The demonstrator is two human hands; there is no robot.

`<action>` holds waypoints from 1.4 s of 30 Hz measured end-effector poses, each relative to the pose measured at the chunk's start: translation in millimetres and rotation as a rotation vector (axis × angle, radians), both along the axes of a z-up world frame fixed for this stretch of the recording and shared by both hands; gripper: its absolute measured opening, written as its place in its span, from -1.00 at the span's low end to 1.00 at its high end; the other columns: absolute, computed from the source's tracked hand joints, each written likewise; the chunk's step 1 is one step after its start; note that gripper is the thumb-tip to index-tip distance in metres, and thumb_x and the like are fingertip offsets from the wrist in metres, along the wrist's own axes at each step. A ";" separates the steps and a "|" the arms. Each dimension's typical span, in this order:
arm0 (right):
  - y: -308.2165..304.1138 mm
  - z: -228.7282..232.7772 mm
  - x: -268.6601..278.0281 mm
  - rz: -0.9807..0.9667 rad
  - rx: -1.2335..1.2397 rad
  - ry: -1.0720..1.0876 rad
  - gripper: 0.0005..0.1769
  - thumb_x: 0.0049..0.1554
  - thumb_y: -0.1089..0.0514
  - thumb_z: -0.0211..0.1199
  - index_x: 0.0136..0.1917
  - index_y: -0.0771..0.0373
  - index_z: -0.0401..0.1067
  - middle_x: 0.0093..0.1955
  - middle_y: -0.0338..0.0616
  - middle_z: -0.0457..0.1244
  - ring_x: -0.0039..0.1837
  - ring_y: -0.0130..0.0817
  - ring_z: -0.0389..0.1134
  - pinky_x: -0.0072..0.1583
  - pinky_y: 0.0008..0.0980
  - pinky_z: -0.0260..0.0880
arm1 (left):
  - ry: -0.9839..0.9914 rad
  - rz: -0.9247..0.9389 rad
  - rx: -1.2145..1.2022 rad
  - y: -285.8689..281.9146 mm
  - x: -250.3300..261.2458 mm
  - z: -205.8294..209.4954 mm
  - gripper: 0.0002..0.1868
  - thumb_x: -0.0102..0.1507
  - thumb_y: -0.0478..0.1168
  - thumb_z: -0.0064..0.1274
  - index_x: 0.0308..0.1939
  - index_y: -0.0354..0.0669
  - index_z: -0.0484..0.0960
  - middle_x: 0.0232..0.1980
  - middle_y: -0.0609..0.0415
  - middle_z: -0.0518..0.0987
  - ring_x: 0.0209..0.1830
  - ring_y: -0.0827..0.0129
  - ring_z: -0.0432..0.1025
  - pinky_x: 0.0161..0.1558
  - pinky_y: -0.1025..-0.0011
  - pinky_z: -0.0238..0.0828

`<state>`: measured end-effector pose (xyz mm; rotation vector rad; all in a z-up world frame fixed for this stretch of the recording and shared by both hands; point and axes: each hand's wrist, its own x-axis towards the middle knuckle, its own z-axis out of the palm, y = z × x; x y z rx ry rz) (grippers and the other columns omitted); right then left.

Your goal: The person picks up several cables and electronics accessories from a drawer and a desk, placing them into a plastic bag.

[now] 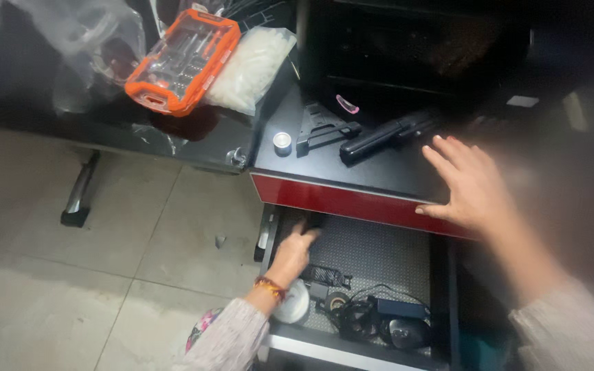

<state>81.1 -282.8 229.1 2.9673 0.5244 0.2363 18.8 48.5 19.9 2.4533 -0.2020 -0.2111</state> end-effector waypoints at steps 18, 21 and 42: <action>1.9 1.2 -5.1 -0.045 0.080 0.078 0.31 -0.29 -0.32 0.53 0.60 0.02 0.04 0.70 -0.16 -0.20 0.68 -0.16 -0.25 0.56 -0.01 -0.20 | 0.308 0.255 -0.996 41.1 -79.6 59.0 -0.22 0.08 -0.36 0.21 0.43 -0.08 0.43 0.42 0.18 0.42 0.41 0.40 0.20 0.40 0.25 0.18; 9.0 0.3 -8.0 -0.106 0.053 0.087 0.35 -0.33 -0.33 0.55 0.61 -0.02 0.02 0.71 -0.17 -0.21 0.68 -0.17 -0.24 0.55 -0.05 -0.19 | 0.158 0.177 -0.877 48.1 -82.1 57.2 -0.32 0.07 -0.31 0.25 0.31 -0.12 0.53 0.30 0.12 0.55 0.33 0.34 0.37 0.38 0.31 0.22; 10.5 20.3 -5.8 -0.095 -0.124 0.127 0.40 -0.28 -0.52 0.50 0.65 -0.12 -0.06 0.69 -0.26 -0.23 0.68 -0.26 -0.22 0.60 -0.10 -0.14 | -1.244 0.206 0.440 172.4 95.4 333.2 -0.74 0.11 -0.41 0.11 -0.13 -0.16 0.52 -0.17 -0.07 0.49 -0.11 -0.01 0.42 -0.12 0.05 0.29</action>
